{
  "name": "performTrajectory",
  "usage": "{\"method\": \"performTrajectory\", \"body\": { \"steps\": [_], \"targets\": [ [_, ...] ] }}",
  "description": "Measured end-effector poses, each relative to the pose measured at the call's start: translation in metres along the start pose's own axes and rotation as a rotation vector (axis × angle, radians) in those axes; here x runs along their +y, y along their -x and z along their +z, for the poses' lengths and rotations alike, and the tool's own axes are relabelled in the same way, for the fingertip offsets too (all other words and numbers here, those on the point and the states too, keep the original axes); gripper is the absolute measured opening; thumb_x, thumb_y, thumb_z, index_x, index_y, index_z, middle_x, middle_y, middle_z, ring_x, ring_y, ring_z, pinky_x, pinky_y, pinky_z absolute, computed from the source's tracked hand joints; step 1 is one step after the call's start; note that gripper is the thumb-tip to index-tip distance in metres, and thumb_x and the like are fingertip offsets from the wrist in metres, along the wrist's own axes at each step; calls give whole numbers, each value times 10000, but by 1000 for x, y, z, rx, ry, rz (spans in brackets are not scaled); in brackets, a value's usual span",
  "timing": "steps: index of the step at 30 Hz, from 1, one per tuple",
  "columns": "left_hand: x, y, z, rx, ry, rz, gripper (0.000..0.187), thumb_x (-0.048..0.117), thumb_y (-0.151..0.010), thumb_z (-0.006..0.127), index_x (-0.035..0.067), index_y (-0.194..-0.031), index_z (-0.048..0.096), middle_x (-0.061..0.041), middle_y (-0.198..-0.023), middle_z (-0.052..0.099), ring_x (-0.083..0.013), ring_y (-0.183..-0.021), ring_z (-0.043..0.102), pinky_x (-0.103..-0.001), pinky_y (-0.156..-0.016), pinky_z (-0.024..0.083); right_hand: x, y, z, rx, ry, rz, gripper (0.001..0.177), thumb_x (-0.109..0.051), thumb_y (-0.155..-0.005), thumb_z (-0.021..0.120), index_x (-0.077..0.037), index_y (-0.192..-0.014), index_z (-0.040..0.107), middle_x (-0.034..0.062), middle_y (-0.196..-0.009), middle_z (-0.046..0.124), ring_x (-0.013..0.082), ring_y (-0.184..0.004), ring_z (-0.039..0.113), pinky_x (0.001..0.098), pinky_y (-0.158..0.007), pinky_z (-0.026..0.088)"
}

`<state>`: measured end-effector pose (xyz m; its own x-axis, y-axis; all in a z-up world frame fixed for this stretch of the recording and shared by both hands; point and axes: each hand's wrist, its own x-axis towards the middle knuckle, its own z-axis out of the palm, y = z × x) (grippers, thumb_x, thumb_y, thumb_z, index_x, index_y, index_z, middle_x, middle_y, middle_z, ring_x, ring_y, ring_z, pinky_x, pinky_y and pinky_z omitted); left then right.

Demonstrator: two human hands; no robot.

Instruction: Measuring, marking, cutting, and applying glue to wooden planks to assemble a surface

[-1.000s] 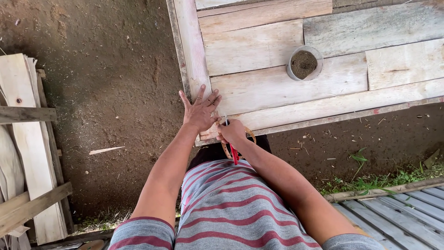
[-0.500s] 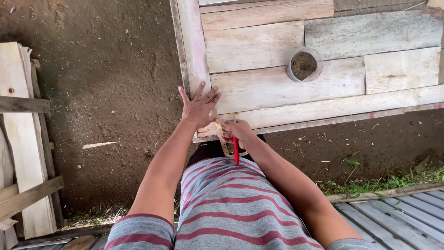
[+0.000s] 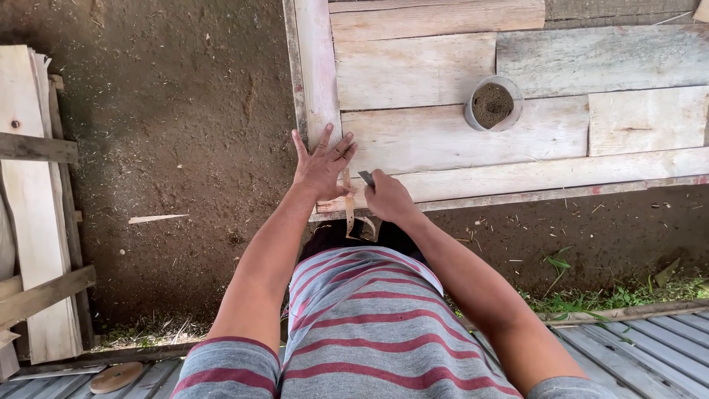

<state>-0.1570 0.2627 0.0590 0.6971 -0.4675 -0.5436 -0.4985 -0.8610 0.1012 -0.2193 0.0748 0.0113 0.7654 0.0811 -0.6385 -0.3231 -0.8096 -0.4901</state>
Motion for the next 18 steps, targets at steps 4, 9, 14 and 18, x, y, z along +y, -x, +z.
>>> {"method": "performTrajectory", "body": {
  "steps": [4, 9, 14, 18],
  "targets": [
    [-1, -4, 2, -1, 0, 2, 1041, 692, -804, 682, 355, -1635, 152, 190, -1722, 21, -268, -1582, -150, -847, -1126, -157, 1, -5, 12, 125, 373, -343, 173, -201, -973, 477, -79, -1011, 594, 160, -930, 637, 407, -1024, 653, 454, -849, 561],
    [-3, -8, 6, -4, 27, -1, 1059, 669, -787, 715, 353, -1634, 164, 194, -1720, 33, -257, -1582, -154, -833, -1130, -173, 1, -23, 31, 208, 646, -516, 84, -168, -972, 463, -135, -895, 465, 13, -828, 446, 186, -883, 523, 248, -742, 447],
    [-7, -14, 18, 56, 2, 10, 1070, 612, -760, 759, 358, -1628, 187, 194, -1719, 60, -269, -1588, -115, -842, -1145, -123, -9, -37, 39, 169, 783, -508, 114, -186, -910, 488, -151, -972, 577, 42, -868, 592, 236, -954, 587, 363, -705, 531],
    [-8, -16, 21, 70, 11, 15, 1073, 600, -748, 772, 358, -1626, 204, 195, -1719, 75, -269, -1591, -105, -844, -1143, -120, -12, -36, 41, 143, 828, -482, 128, -183, -908, 493, -151, -964, 603, 34, -858, 630, 246, -957, 606, 375, -687, 538]
  ]
}}
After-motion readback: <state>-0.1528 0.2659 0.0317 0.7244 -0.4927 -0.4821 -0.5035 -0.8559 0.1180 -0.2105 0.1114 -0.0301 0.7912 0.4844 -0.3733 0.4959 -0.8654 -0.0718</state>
